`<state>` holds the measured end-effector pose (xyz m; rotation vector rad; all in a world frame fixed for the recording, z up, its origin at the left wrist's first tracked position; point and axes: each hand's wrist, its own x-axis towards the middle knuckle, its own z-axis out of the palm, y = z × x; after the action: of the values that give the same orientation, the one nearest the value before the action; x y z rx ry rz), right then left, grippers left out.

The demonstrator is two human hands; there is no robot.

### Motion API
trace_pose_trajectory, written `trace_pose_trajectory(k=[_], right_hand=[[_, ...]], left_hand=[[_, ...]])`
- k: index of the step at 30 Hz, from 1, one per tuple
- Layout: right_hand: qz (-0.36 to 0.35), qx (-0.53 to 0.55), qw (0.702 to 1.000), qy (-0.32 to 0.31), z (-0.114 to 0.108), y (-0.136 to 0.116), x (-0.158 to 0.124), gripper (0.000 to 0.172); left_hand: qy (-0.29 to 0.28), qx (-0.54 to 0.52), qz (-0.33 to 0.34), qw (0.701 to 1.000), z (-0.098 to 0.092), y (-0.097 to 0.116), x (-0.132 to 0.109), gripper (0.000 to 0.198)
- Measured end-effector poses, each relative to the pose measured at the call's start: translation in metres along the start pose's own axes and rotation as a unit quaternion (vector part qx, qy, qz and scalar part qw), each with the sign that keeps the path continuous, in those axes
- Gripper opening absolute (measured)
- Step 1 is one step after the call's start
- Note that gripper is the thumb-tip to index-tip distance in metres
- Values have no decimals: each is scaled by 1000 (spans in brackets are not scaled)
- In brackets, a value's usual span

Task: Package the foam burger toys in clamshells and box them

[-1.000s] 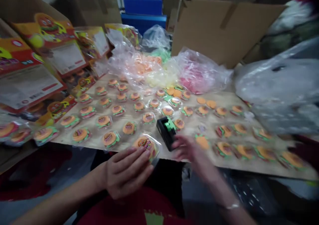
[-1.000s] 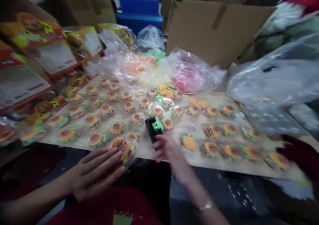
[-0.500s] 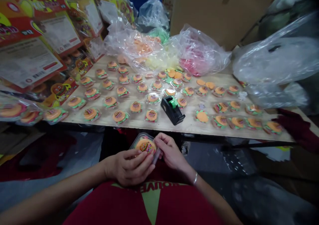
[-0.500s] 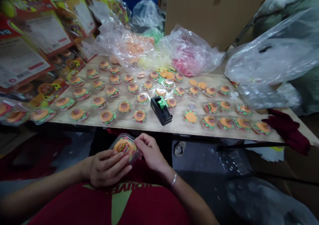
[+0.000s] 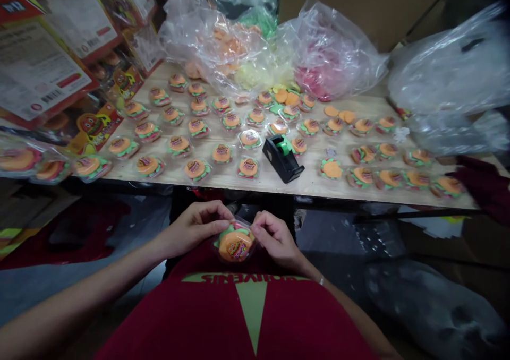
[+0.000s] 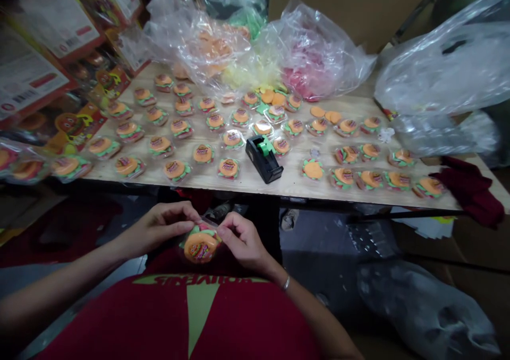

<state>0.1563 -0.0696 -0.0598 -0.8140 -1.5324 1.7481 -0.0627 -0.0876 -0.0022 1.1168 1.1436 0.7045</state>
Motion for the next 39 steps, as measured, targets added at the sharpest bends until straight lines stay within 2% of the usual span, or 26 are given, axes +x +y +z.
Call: trace_pose_trajectory(k=[5, 11, 13, 17, 19, 21, 24, 28, 35, 39], right_hand=[[11, -21, 999, -21, 1, 1, -5, 23], [27, -47, 995, -85, -2, -20, 13, 18], [26, -38, 997, -61, -3, -18, 16, 21], [35, 44, 995, 87, -5, 5, 7, 28], [41, 71, 992, 99, -6, 16, -2, 31], [55, 70, 994, 65, -8, 18, -9, 29], [58, 60, 996, 15, -13, 10, -16, 24], [7, 25, 1000, 7, -17, -3, -16, 16], [24, -16, 1000, 4, -16, -3, -16, 24], [25, -64, 997, -22, -18, -14, -13, 25]], left_hand=[[1, 69, 28, 997, 7, -1, -3, 22], [-21, 79, 41, 996, 17, 0, 5, 23], [20, 48, 34, 998, 20, -3, 4, 19], [109, -33, -8, 993, 23, -18, -4, 24], [132, -56, -14, 990, 25, -25, -8, 26], [155, -53, -1, 986, 26, -28, -9, 26], [132, -12, 23, 991, 24, -24, -9, 23], [82, 47, 66, 993, 21, -18, -10, 19], [51, 101, 99, 989, 22, -20, -11, 18], [42, 105, 83, 990, 23, -16, -10, 19]])
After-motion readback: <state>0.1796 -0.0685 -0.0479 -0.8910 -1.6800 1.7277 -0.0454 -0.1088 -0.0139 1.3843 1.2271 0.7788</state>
